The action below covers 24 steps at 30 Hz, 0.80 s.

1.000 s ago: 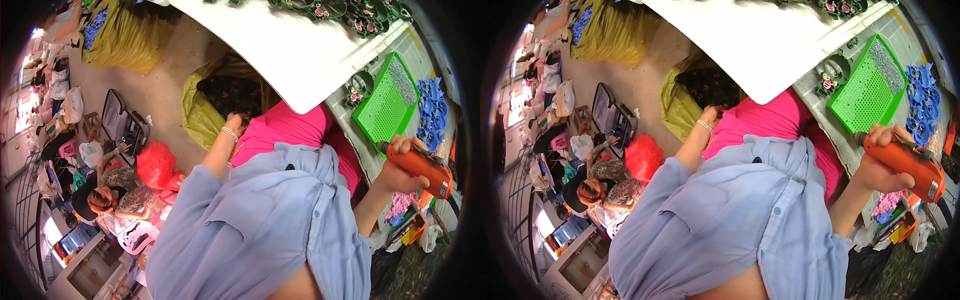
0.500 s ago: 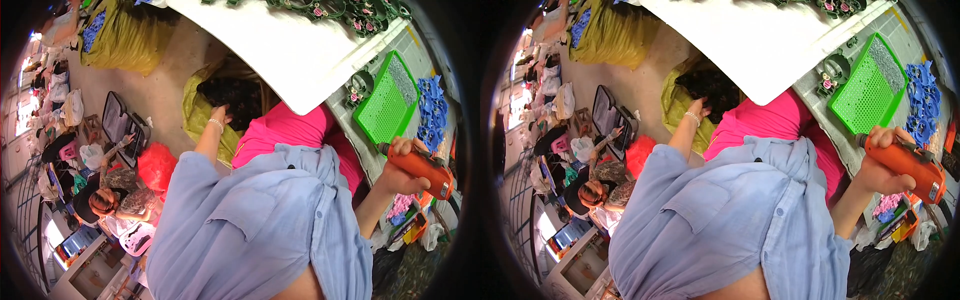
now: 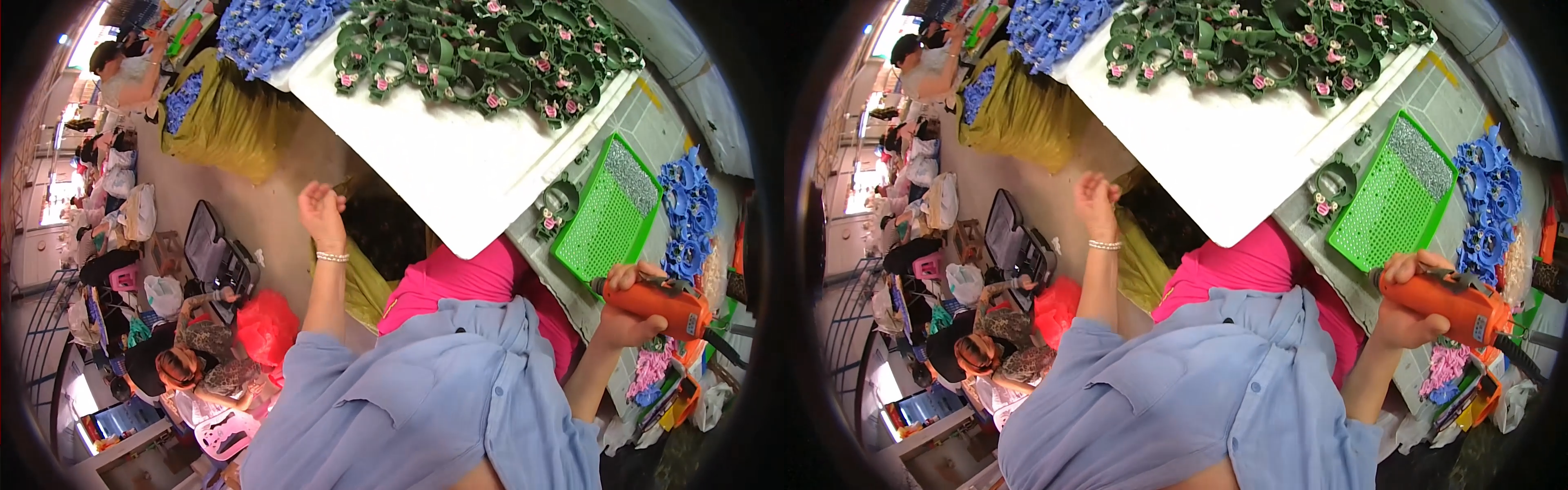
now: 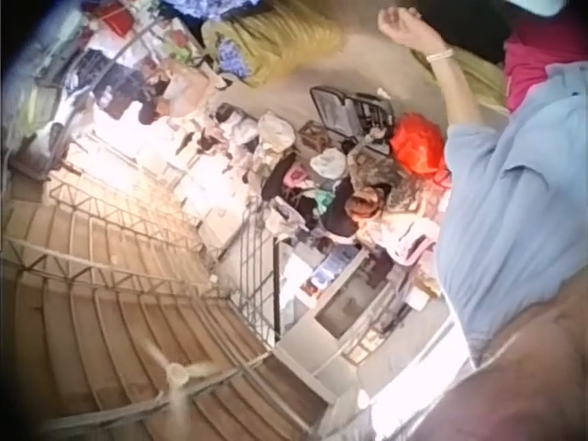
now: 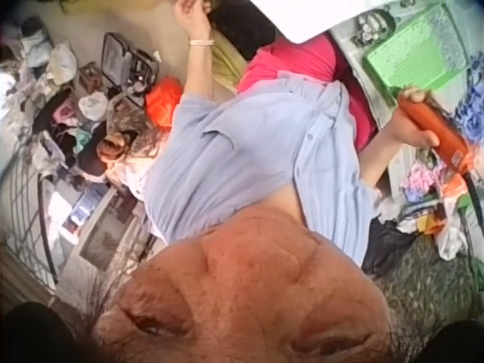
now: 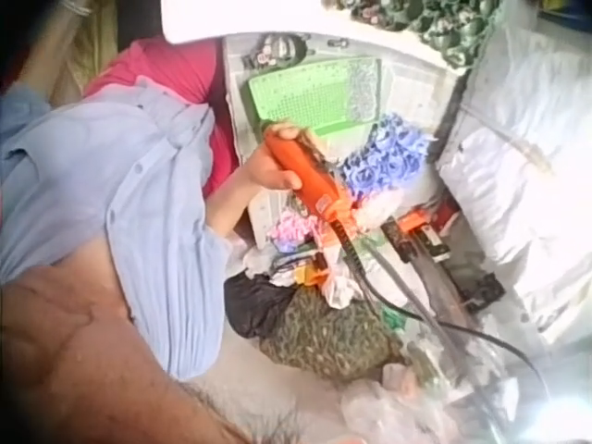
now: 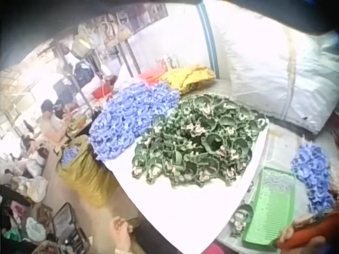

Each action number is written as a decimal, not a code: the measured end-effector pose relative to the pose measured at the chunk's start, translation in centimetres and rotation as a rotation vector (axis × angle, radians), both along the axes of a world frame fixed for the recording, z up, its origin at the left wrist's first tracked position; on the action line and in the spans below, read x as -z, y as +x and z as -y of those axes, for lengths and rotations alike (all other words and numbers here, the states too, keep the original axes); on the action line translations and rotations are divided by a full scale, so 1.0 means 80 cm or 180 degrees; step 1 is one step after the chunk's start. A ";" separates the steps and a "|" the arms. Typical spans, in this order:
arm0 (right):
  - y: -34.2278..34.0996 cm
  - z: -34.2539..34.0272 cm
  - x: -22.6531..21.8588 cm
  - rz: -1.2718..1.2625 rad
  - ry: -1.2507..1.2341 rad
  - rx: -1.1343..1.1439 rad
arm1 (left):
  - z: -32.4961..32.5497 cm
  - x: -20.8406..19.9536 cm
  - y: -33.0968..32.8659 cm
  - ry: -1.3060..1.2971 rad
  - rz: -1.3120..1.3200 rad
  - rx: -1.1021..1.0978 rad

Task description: The person assembles plastic toy components by placing small pieces onto plastic frames and fastening them with screws using an electric screwdriver.

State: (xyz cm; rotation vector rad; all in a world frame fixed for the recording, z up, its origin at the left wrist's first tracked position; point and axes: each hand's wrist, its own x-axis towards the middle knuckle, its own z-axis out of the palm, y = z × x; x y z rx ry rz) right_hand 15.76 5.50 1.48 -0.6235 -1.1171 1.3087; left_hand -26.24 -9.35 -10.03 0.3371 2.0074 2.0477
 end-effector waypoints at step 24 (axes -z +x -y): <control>0.008 -0.001 0.001 -0.0029 -0.0191 -0.0006 | -0.215 -0.138 -0.143 -0.1958 -0.1644 0.1747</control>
